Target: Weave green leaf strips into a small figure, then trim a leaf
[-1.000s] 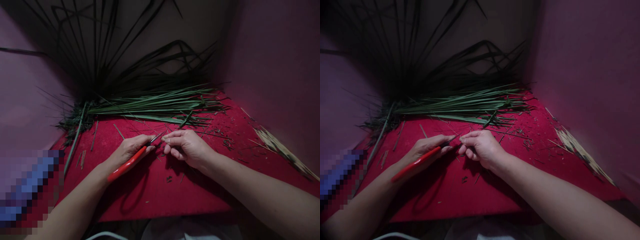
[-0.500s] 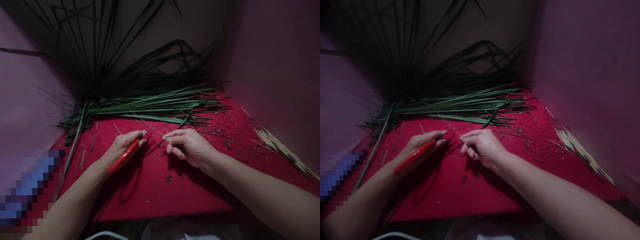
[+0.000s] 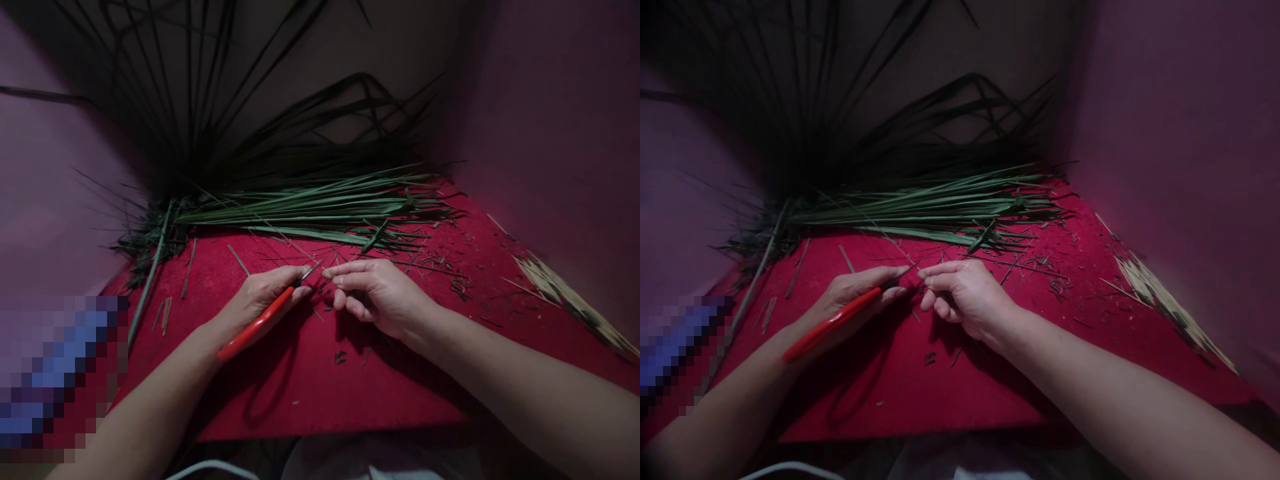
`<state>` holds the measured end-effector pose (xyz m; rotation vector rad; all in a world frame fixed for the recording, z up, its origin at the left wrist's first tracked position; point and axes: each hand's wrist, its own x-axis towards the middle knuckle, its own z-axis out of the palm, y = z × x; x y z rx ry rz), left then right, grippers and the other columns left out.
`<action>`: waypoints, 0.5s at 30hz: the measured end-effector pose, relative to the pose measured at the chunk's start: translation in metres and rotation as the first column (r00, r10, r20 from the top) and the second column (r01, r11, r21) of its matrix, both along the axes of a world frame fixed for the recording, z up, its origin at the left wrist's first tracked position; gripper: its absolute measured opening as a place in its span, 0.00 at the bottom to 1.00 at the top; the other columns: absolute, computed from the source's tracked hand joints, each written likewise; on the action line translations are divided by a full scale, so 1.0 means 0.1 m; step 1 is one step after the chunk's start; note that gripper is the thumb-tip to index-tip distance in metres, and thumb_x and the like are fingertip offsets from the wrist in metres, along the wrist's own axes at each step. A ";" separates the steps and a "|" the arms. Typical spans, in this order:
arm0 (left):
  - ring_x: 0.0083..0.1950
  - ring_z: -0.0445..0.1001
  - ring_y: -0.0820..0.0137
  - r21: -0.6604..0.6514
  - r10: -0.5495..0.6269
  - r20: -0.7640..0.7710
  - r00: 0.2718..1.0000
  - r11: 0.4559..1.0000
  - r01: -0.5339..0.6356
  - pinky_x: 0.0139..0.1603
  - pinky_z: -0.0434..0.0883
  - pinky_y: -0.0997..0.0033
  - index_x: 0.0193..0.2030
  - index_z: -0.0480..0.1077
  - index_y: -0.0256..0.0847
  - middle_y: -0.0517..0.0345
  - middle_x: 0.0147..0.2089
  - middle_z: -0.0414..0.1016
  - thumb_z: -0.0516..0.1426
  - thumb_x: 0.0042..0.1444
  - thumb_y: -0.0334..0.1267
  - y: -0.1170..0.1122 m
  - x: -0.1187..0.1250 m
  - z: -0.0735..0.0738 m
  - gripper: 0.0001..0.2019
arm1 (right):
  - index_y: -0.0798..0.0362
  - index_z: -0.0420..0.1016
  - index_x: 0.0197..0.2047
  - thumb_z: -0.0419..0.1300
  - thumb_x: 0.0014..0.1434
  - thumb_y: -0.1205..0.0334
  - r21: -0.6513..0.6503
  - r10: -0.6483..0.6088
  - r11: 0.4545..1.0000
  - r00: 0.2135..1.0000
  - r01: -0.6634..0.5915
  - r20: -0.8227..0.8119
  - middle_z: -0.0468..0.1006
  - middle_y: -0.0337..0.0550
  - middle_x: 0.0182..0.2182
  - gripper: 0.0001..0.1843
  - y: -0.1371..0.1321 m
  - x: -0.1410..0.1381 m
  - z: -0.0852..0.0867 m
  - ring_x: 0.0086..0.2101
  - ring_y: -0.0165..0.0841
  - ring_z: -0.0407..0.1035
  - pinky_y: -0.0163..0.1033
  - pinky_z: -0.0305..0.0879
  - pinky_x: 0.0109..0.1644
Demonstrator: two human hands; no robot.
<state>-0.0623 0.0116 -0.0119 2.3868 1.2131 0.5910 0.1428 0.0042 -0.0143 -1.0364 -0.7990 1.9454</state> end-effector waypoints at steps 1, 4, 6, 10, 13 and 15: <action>0.37 0.73 0.71 -0.014 0.054 0.002 0.999 0.998 -0.054 0.36 0.68 0.78 0.46 0.71 0.37 0.54 0.38 0.76 0.52 0.60 0.43 0.01 -0.02 0.00 0.14 | 0.62 0.72 0.37 0.55 0.49 0.74 -0.005 0.004 1.000 1.000 -0.004 -0.005 0.73 0.42 0.15 0.10 0.00 0.00 0.01 0.10 0.21 0.56 0.24 0.44 0.13; 0.31 0.70 0.72 0.004 0.201 0.012 0.980 0.980 -0.201 0.30 0.66 0.79 0.45 0.71 0.37 0.57 0.32 0.74 0.54 0.58 0.45 0.03 -0.08 0.02 0.15 | 0.62 0.72 0.39 0.55 0.50 0.74 -0.024 0.016 1.000 1.000 -0.016 -0.007 0.73 0.41 0.15 0.12 -0.01 0.00 0.02 0.11 0.20 0.56 0.24 0.45 0.13; 0.27 0.67 0.74 -0.018 0.212 0.016 0.977 0.977 -0.212 0.27 0.65 0.79 0.45 0.71 0.36 0.60 0.28 0.71 0.53 0.58 0.46 0.02 -0.08 0.04 0.16 | 0.62 0.72 0.40 0.55 0.50 0.74 -0.020 0.027 0.999 1.000 -0.027 -0.016 0.73 0.41 0.15 0.13 -0.01 0.00 0.01 0.10 0.21 0.56 0.24 0.45 0.13; 0.26 0.66 0.76 -0.102 0.084 0.027 0.996 0.991 -0.080 0.26 0.64 0.81 0.46 0.70 0.36 0.60 0.28 0.71 0.51 0.60 0.45 -0.03 0.03 0.08 0.15 | 0.61 0.69 0.46 0.53 0.50 0.74 0.011 0.093 0.996 0.992 -0.092 -0.080 0.74 0.42 0.16 0.18 -0.02 -0.01 -0.04 0.10 0.24 0.58 0.26 0.47 0.12; 0.28 0.69 0.75 -0.092 0.052 0.023 0.998 0.995 -0.049 0.27 0.66 0.80 0.52 0.68 0.36 0.55 0.35 0.75 0.51 0.60 0.44 -0.06 0.09 0.11 0.18 | 0.61 0.67 0.48 0.52 0.49 0.75 0.008 0.111 0.994 0.990 -0.111 -0.088 0.76 0.43 0.18 0.21 -0.03 -0.02 -0.06 0.13 0.28 0.64 0.28 0.53 0.13; 0.29 0.72 0.74 -0.063 0.063 0.008 0.998 0.996 -0.062 0.28 0.68 0.79 0.56 0.66 0.35 0.53 0.38 0.77 0.51 0.60 0.44 -0.07 0.10 0.12 0.21 | 0.61 0.67 0.47 0.52 0.49 0.76 0.002 0.097 0.995 0.992 -0.097 -0.078 0.77 0.45 0.19 0.20 -0.03 -0.02 -0.05 0.15 0.29 0.67 0.28 0.52 0.13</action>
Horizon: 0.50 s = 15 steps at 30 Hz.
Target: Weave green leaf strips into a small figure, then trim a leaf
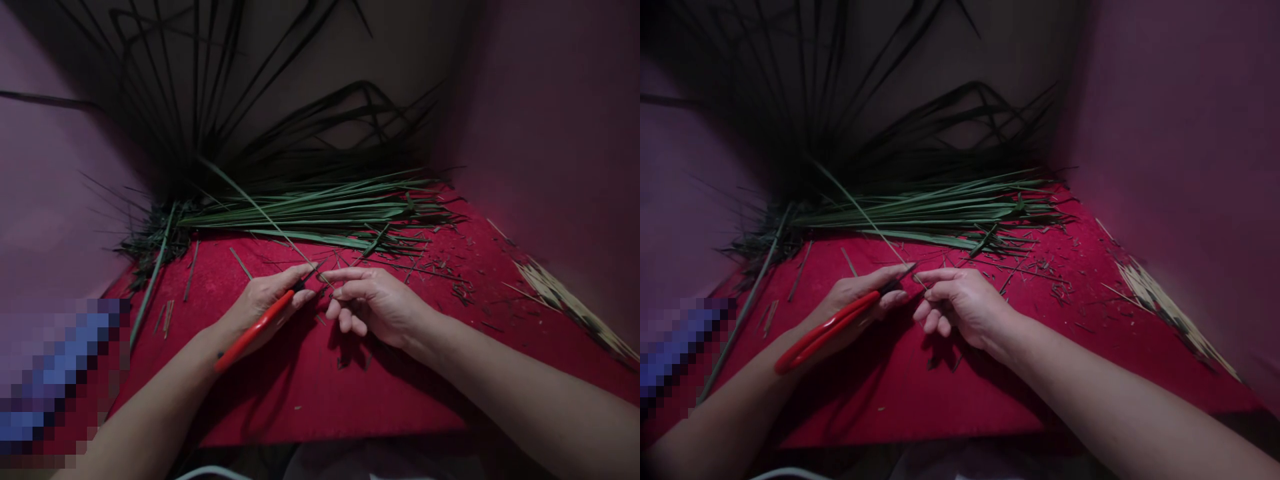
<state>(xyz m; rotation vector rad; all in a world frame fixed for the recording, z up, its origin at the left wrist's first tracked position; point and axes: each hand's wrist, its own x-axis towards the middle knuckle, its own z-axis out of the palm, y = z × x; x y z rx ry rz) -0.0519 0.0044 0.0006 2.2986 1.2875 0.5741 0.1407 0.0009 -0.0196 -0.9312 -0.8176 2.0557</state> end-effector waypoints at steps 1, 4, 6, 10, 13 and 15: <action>0.29 0.73 0.73 0.010 0.006 -0.011 1.000 1.000 -0.006 0.28 0.68 0.79 0.57 0.65 0.35 0.52 0.39 0.77 0.51 0.60 0.44 0.00 0.00 0.00 0.21 | 0.60 0.68 0.46 0.53 0.48 0.77 -0.001 -0.011 1.000 1.000 0.011 0.006 0.77 0.45 0.19 0.20 0.00 0.00 0.00 0.15 0.29 0.68 0.27 0.51 0.13; 0.32 0.75 0.71 0.036 0.021 -0.029 0.999 0.999 -0.020 0.30 0.70 0.78 0.58 0.65 0.36 0.52 0.41 0.79 0.50 0.60 0.45 0.00 -0.02 -0.03 0.22 | 0.59 0.71 0.43 0.55 0.51 0.73 0.000 -0.036 0.999 0.999 0.036 0.023 0.78 0.45 0.20 0.14 0.01 -0.01 0.00 0.14 0.26 0.66 0.26 0.47 0.14; 0.35 0.77 0.70 0.065 0.009 -0.037 0.999 0.998 -0.007 0.34 0.72 0.78 0.59 0.64 0.36 0.51 0.43 0.79 0.50 0.61 0.45 0.01 -0.04 -0.06 0.23 | 0.58 0.72 0.40 0.57 0.53 0.69 0.015 -0.047 0.999 0.999 0.046 0.020 0.78 0.44 0.21 0.09 0.03 -0.03 -0.01 0.13 0.23 0.64 0.26 0.46 0.14; 0.40 0.78 0.69 0.110 -0.048 -0.039 0.998 0.993 0.052 0.39 0.73 0.77 0.60 0.63 0.37 0.50 0.48 0.78 0.51 0.61 0.43 0.03 -0.08 -0.14 0.22 | 0.57 0.71 0.33 0.59 0.51 0.69 0.059 -0.074 0.996 0.997 0.074 0.002 0.77 0.43 0.21 0.04 0.04 -0.08 -0.06 0.15 0.26 0.67 0.26 0.50 0.13; 0.40 0.79 0.69 0.115 -0.094 -0.023 0.995 0.989 0.096 0.40 0.74 0.77 0.60 0.63 0.37 0.51 0.48 0.79 0.51 0.61 0.41 0.04 -0.10 -0.19 0.22 | 0.58 0.69 0.30 0.59 0.48 0.71 0.073 -0.096 0.993 0.995 0.096 -0.008 0.77 0.44 0.22 0.04 0.04 -0.09 -0.05 0.16 0.26 0.68 0.27 0.53 0.14; 0.41 0.79 0.69 0.133 -0.126 -0.011 0.992 0.983 0.126 0.40 0.74 0.78 0.60 0.63 0.37 0.51 0.48 0.79 0.51 0.60 0.41 0.06 -0.11 -0.22 0.22 | 0.58 0.68 0.29 0.58 0.47 0.71 0.081 -0.098 0.992 0.995 0.100 -0.017 0.77 0.44 0.21 0.04 0.04 -0.09 -0.04 0.15 0.24 0.65 0.26 0.49 0.13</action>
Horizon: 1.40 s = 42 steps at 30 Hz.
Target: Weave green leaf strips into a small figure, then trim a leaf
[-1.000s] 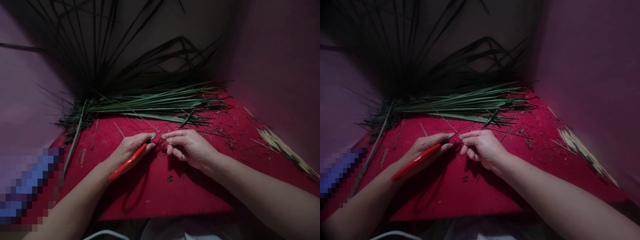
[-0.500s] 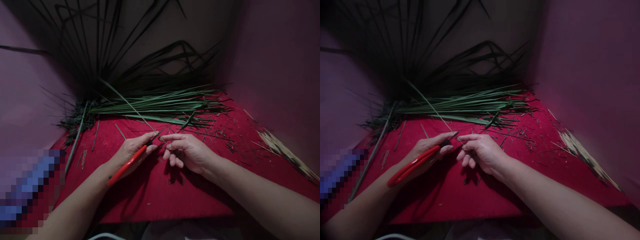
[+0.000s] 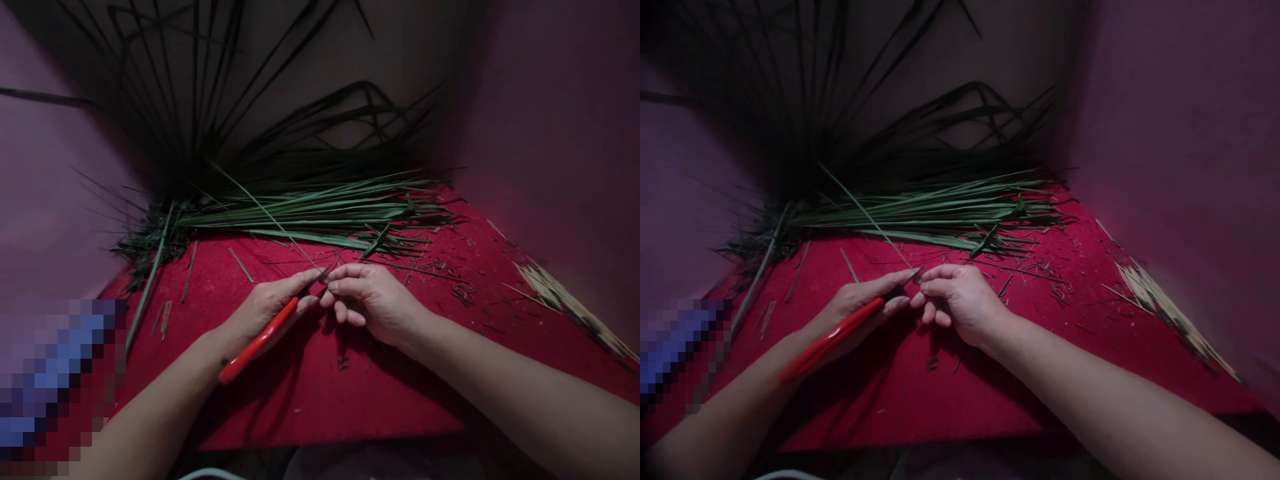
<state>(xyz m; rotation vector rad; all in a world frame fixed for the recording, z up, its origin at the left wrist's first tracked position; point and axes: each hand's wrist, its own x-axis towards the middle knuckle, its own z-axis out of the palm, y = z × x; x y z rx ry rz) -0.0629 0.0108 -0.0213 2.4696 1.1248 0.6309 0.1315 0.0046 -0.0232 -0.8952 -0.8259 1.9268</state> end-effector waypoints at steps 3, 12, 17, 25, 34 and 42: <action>0.41 0.79 0.68 0.042 -0.036 0.023 0.999 0.998 0.035 0.40 0.75 0.77 0.61 0.63 0.38 0.52 0.50 0.78 0.52 0.60 0.42 0.03 -0.01 -0.04 0.22 | 0.58 0.68 0.28 0.59 0.48 0.70 -0.001 0.005 1.000 1.000 -0.005 0.006 0.76 0.42 0.20 0.02 0.00 0.01 0.02 0.13 0.21 0.60 0.25 0.43 0.13; 0.43 0.78 0.65 -0.105 0.116 -0.047 0.992 0.987 -0.120 0.44 0.74 0.71 0.60 0.63 0.33 0.46 0.50 0.77 0.50 0.61 0.47 -0.02 0.02 0.13 0.26 | 0.60 0.71 0.43 0.58 0.50 0.70 -0.064 0.021 0.998 1.000 -0.022 -0.010 0.74 0.40 0.17 0.15 -0.03 0.04 0.04 0.11 0.20 0.55 0.26 0.42 0.14; 0.41 0.78 0.65 -0.093 0.137 -0.054 0.989 0.986 -0.141 0.42 0.74 0.72 0.61 0.64 0.35 0.47 0.49 0.78 0.50 0.59 0.51 0.00 -0.01 0.13 0.28 | 0.61 0.72 0.45 0.59 0.49 0.69 -0.025 0.024 0.999 1.000 -0.024 -0.010 0.74 0.39 0.18 0.18 -0.02 0.07 0.03 0.11 0.19 0.53 0.27 0.41 0.14; 0.45 0.78 0.61 -0.068 0.151 -0.098 0.984 0.985 -0.158 0.44 0.73 0.70 0.61 0.63 0.35 0.46 0.52 0.76 0.50 0.59 0.51 0.02 -0.03 0.12 0.28 | 0.61 0.74 0.42 0.59 0.48 0.69 0.060 -0.017 0.998 0.997 0.013 0.070 0.73 0.39 0.17 0.16 0.00 0.07 0.02 0.12 0.20 0.55 0.27 0.43 0.15; 0.32 0.76 0.65 -0.105 0.360 -0.032 0.932 0.927 -0.361 0.31 0.72 0.72 0.62 0.61 0.34 0.50 0.35 0.79 0.49 0.59 0.50 0.09 -0.16 0.14 0.28 | 0.61 0.74 0.42 0.59 0.47 0.69 0.025 -0.043 0.999 0.994 0.041 0.104 0.74 0.40 0.17 0.16 -0.01 0.10 0.08 0.12 0.20 0.54 0.27 0.40 0.14; 0.41 0.78 0.65 -0.142 0.092 -0.037 0.995 0.985 -0.097 0.41 0.73 0.72 0.62 0.61 0.33 0.47 0.50 0.77 0.49 0.61 0.47 -0.07 0.10 0.17 0.27 | 0.59 0.72 0.37 0.59 0.46 0.69 -0.003 -0.045 0.999 0.992 0.046 0.121 0.74 0.41 0.18 0.11 -0.01 0.04 0.10 0.13 0.21 0.58 0.26 0.46 0.15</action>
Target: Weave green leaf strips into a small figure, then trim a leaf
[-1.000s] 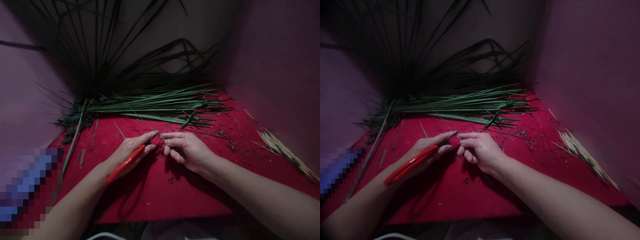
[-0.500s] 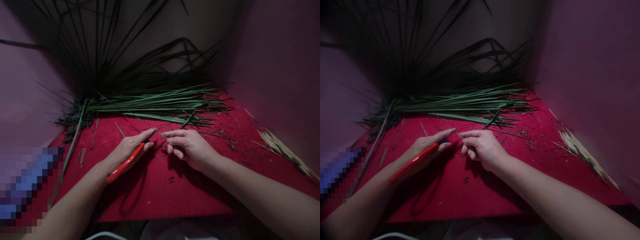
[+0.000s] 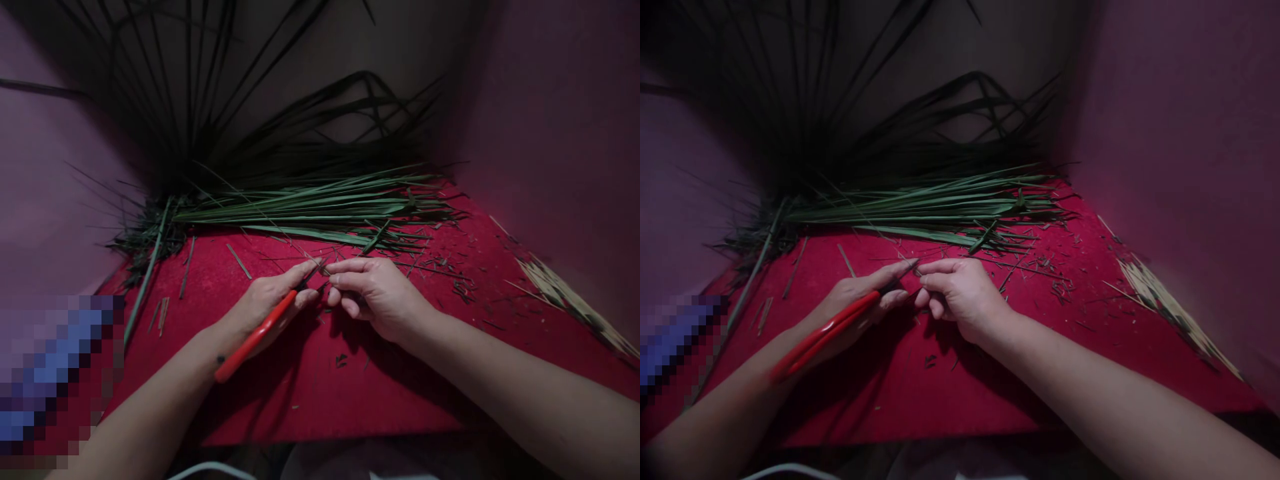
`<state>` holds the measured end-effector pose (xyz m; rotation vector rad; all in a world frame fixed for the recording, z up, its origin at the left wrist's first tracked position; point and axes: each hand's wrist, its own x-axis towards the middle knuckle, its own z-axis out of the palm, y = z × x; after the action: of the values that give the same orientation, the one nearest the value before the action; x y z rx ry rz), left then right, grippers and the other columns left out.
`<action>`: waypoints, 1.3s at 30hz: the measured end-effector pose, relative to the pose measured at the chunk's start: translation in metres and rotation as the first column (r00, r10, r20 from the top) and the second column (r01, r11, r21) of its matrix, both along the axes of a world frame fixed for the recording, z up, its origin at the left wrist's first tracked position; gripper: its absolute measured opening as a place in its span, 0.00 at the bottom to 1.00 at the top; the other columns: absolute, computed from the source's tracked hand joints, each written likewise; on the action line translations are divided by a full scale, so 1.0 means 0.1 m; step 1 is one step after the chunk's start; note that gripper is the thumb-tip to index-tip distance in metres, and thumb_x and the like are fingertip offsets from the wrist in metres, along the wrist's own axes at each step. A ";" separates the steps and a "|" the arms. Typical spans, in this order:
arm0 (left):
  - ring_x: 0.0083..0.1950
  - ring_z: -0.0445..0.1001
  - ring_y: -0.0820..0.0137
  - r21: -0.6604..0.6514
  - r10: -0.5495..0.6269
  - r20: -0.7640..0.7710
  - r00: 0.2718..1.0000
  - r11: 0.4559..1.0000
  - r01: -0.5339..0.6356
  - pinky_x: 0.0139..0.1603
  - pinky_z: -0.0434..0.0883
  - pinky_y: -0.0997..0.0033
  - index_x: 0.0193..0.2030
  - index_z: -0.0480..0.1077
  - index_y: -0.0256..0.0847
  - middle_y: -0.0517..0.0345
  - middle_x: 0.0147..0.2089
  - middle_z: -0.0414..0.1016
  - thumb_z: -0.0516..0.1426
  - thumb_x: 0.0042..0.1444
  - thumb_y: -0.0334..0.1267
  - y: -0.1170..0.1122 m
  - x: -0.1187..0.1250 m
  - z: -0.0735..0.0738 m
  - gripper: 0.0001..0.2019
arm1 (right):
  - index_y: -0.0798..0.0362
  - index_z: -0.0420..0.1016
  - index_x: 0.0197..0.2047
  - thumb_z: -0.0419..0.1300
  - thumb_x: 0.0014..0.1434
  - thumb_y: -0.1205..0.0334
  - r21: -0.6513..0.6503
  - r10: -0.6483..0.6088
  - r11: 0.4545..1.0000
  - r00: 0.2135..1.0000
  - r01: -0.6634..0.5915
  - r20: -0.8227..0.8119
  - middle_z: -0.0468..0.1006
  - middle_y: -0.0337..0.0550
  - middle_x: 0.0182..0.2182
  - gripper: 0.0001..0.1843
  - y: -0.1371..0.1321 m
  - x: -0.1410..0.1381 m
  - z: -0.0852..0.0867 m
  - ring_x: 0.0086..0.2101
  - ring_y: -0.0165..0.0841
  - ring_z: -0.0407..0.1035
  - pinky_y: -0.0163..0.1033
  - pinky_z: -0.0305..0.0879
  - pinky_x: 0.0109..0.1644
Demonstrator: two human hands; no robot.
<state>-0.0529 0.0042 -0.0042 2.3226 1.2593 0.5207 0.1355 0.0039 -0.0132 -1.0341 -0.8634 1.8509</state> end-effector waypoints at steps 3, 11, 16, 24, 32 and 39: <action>0.42 0.79 0.66 0.029 -0.018 -0.011 1.000 0.999 0.018 0.42 0.74 0.73 0.62 0.60 0.33 0.48 0.50 0.77 0.49 0.61 0.47 0.02 -0.01 -0.02 0.26 | 0.59 0.72 0.37 0.59 0.46 0.69 0.010 -0.008 1.000 1.000 0.008 0.001 0.74 0.41 0.17 0.12 -0.01 0.00 -0.01 0.13 0.22 0.58 0.26 0.45 0.15; 0.40 0.79 0.67 0.170 -0.031 -0.086 0.996 0.984 0.046 0.41 0.74 0.74 0.62 0.62 0.36 0.51 0.48 0.78 0.47 0.61 0.51 0.11 -0.11 -0.19 0.28 | 0.60 0.72 0.37 0.57 0.47 0.71 -0.018 0.000 1.000 1.000 0.001 0.022 0.74 0.42 0.17 0.12 -0.01 0.02 0.01 0.12 0.22 0.56 0.27 0.42 0.14; 0.37 0.79 0.64 0.140 0.207 -0.126 0.970 0.972 -0.189 0.38 0.74 0.70 0.62 0.63 0.35 0.51 0.39 0.80 0.48 0.60 0.51 0.15 -0.21 -0.10 0.28 | 0.62 0.73 0.37 0.58 0.47 0.71 -0.017 -0.010 1.000 1.000 0.011 0.028 0.74 0.41 0.16 0.12 -0.04 0.04 0.04 0.11 0.21 0.55 0.26 0.41 0.13; 0.36 0.77 0.67 0.012 0.059 -0.054 0.997 0.998 -0.058 0.37 0.73 0.73 0.63 0.60 0.37 0.53 0.41 0.79 0.48 0.60 0.50 0.04 -0.02 -0.02 0.28 | 0.61 0.73 0.39 0.58 0.48 0.70 -0.020 0.006 1.000 1.000 -0.006 0.015 0.74 0.42 0.17 0.12 -0.04 0.01 0.04 0.12 0.21 0.57 0.25 0.44 0.14; 0.35 0.77 0.67 0.070 0.093 -0.106 0.990 0.994 -0.086 0.36 0.72 0.73 0.62 0.61 0.36 0.53 0.38 0.79 0.46 0.59 0.52 0.11 -0.08 -0.13 0.29 | 0.61 0.73 0.38 0.58 0.49 0.70 -0.026 0.014 1.000 1.000 -0.014 -0.025 0.74 0.42 0.17 0.11 -0.05 0.04 0.01 0.12 0.20 0.56 0.25 0.43 0.14; 0.29 0.73 0.70 -0.002 0.189 -0.053 0.980 0.982 -0.190 0.30 0.69 0.76 0.63 0.61 0.34 0.55 0.33 0.76 0.48 0.61 0.49 0.01 -0.05 0.06 0.28 | 0.61 0.73 0.38 0.58 0.47 0.70 -0.015 0.017 1.000 1.000 -0.017 -0.019 0.74 0.42 0.17 0.12 -0.06 0.06 0.04 0.11 0.20 0.55 0.26 0.42 0.14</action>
<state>-0.0578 0.0049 0.0019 2.2366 1.5150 0.5188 0.1415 -0.0020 -0.0088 -1.0199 -0.8502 1.8818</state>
